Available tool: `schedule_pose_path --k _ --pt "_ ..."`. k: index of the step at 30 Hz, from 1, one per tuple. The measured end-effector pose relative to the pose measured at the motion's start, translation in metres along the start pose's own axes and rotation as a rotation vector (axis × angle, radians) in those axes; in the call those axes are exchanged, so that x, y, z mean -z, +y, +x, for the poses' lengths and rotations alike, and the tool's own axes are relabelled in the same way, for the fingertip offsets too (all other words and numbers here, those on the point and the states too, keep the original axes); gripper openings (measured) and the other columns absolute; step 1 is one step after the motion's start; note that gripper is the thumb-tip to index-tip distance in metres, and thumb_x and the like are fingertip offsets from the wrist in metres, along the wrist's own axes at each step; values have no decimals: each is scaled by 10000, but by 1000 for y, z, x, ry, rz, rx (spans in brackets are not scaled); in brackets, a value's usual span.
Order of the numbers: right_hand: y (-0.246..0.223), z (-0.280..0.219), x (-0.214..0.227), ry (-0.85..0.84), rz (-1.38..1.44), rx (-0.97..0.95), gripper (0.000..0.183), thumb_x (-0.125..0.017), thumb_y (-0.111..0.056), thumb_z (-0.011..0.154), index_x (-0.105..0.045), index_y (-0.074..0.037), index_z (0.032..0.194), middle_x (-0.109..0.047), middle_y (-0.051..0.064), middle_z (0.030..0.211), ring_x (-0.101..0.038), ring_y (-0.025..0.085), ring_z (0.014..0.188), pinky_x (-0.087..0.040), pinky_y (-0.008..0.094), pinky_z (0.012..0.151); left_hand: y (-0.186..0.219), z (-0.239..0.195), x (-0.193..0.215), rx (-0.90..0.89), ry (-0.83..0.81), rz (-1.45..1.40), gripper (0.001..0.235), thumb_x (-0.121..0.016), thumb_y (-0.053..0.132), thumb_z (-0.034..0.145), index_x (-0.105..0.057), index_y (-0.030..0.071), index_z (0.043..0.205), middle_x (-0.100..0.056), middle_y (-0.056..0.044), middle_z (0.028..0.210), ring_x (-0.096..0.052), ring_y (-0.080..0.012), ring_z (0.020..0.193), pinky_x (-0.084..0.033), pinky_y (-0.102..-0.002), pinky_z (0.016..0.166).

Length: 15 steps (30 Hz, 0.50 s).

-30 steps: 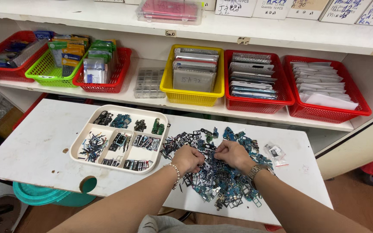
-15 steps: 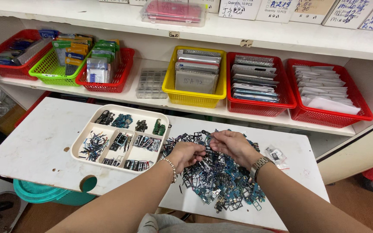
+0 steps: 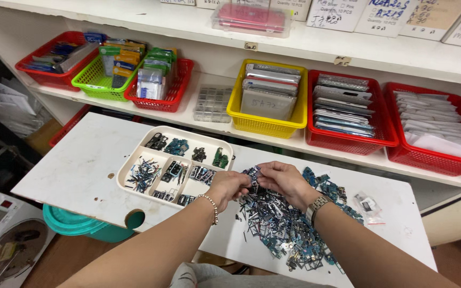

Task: The person sorts small electronic components from a large pile on a white table into a compartmentalized tray. They pick up individual pieces, separate them, and place them into specific sections of the tray.

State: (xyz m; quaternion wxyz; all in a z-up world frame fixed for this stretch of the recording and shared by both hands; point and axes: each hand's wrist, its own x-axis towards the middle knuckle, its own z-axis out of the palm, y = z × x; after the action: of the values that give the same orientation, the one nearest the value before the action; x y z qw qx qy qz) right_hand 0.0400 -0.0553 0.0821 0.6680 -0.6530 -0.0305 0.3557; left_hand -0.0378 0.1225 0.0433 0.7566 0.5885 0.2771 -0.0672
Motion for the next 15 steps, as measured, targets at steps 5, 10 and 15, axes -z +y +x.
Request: schedule_pose_path --k 5,10,15 --pt "-1 8 -47 -32 -200 3 321 -615 -158 973 -633 -21 1263 -722 70 1044 -699 106 871 -614 243 815 11 -11 53 54 543 63 105 -783 -54 765 -701 -98 719 -715 -158 695 -673 -188 523 -499 -276 440" --pt "4 15 -75 -69 -378 -61 292 -620 -197 991 -654 -27 1225 -714 38 1009 -670 86 835 -593 226 771 6 -6 79 1 524 -7 130 -786 -63 771 -684 -118 713 -729 -205 712 -710 -248 565 -529 -338 454" --pt "8 18 -72 -85 -349 -62 297 -623 -216 976 -670 -32 1204 -704 23 943 -647 72 770 -575 214 716 9 4 82 27 477 98 128 -789 -54 779 -695 -137 753 -742 -198 730 -743 -246 605 -603 -310 477"
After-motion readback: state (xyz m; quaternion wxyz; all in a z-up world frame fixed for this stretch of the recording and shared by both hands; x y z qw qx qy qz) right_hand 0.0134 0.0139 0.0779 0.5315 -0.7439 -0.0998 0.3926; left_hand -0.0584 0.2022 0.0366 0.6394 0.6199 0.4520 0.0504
